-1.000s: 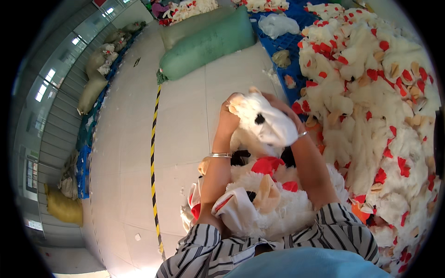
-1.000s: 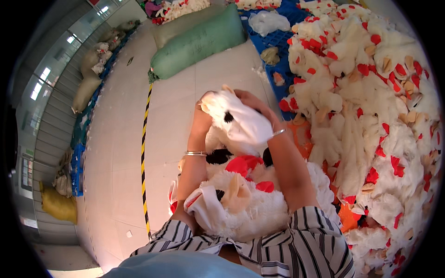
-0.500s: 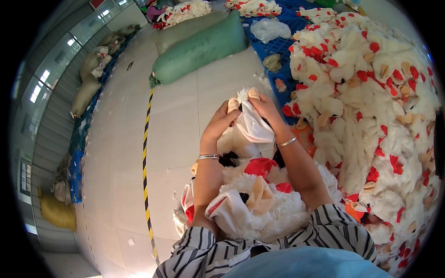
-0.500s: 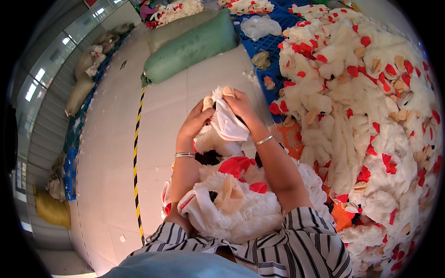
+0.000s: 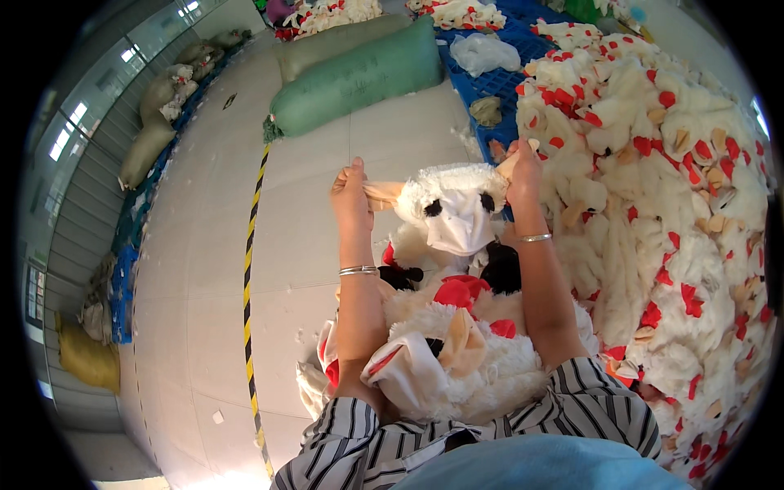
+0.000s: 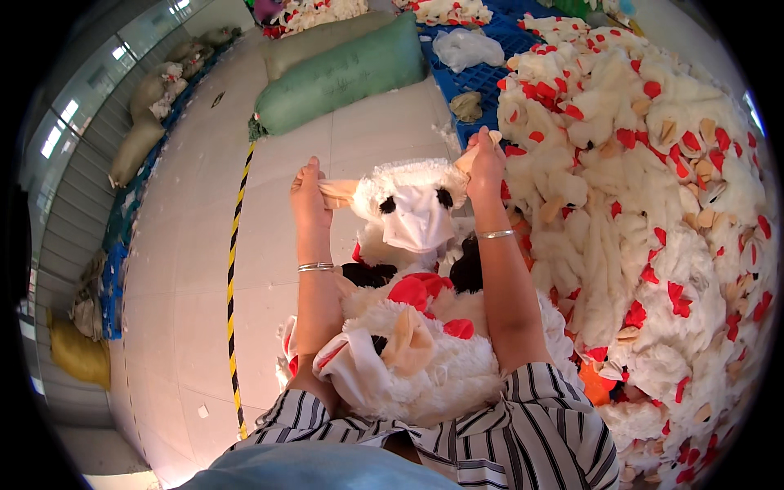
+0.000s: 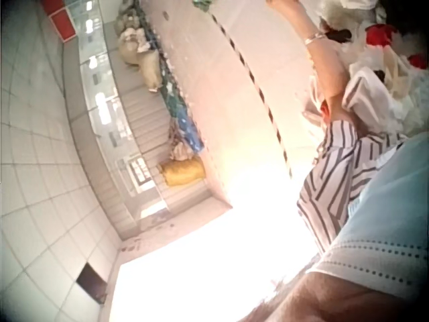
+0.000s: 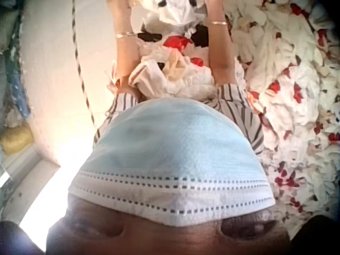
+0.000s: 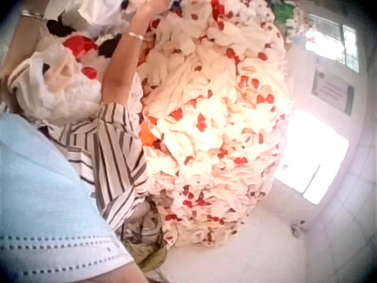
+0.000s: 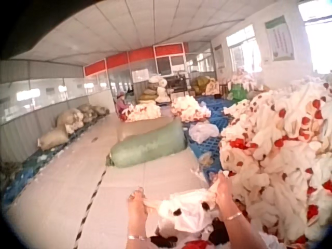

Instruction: The person sits on the floor and assembles white stuffed animal toys by attaching red fabric pieces to their heads. They handle the toys one at a time, adjusting the fabric and positioning the heads before placing the finished items into a pile.

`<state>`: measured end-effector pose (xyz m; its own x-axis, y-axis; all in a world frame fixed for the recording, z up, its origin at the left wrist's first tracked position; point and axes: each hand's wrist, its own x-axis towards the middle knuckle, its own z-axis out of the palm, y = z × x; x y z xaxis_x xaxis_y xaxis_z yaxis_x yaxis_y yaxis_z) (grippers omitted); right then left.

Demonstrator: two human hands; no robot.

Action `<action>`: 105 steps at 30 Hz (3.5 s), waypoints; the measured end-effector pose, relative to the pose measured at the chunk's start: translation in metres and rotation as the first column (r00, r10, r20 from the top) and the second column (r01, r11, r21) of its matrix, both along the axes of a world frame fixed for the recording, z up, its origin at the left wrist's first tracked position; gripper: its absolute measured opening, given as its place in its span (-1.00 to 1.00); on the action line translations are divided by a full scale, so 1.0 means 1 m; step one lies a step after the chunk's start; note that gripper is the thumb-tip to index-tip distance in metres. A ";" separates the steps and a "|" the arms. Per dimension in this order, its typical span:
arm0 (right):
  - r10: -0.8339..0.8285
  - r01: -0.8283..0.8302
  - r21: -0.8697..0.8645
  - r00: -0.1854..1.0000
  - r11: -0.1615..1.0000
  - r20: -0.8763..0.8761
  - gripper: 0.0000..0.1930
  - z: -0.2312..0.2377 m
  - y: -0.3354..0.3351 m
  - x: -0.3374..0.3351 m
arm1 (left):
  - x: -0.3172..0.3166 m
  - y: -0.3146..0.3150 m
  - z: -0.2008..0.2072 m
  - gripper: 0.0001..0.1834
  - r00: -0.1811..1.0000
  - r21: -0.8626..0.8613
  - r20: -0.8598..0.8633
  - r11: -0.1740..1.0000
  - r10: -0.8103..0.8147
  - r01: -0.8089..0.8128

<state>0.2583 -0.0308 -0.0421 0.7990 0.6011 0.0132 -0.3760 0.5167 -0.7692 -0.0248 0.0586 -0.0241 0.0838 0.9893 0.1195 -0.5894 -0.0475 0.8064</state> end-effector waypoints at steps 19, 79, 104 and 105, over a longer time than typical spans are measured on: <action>0.157 -0.125 -0.096 0.823 0.988 0.546 -0.77 0.031 -0.014 -0.078 | 0.009 -0.016 -0.010 -0.61 0.637 0.674 -0.581 0.738 0.506 0.028; 0.267 -0.132 -0.232 0.469 0.964 0.842 -0.75 0.036 -0.036 -0.129 | -0.013 -0.026 -0.013 -0.51 0.743 -0.246 -0.539 0.918 -0.397 0.311; 0.397 -0.168 -0.390 0.663 0.905 0.635 -0.70 -0.005 -0.017 -0.110 | -0.020 -0.019 -0.013 -0.54 0.948 -0.330 -0.095 0.908 -0.305 0.259; 0.422 -0.106 -0.452 0.591 0.886 0.688 -0.71 -0.014 -0.013 -0.111 | -0.020 -0.022 -0.008 -0.54 0.950 -0.340 -0.058 0.900 -0.308 0.271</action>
<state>0.1471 -0.0442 -0.0563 0.3976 0.8719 0.2858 0.3385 0.1502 -0.9289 -0.0444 0.0368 -0.0324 0.3668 0.9016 -0.2292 -0.4461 0.3867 0.8072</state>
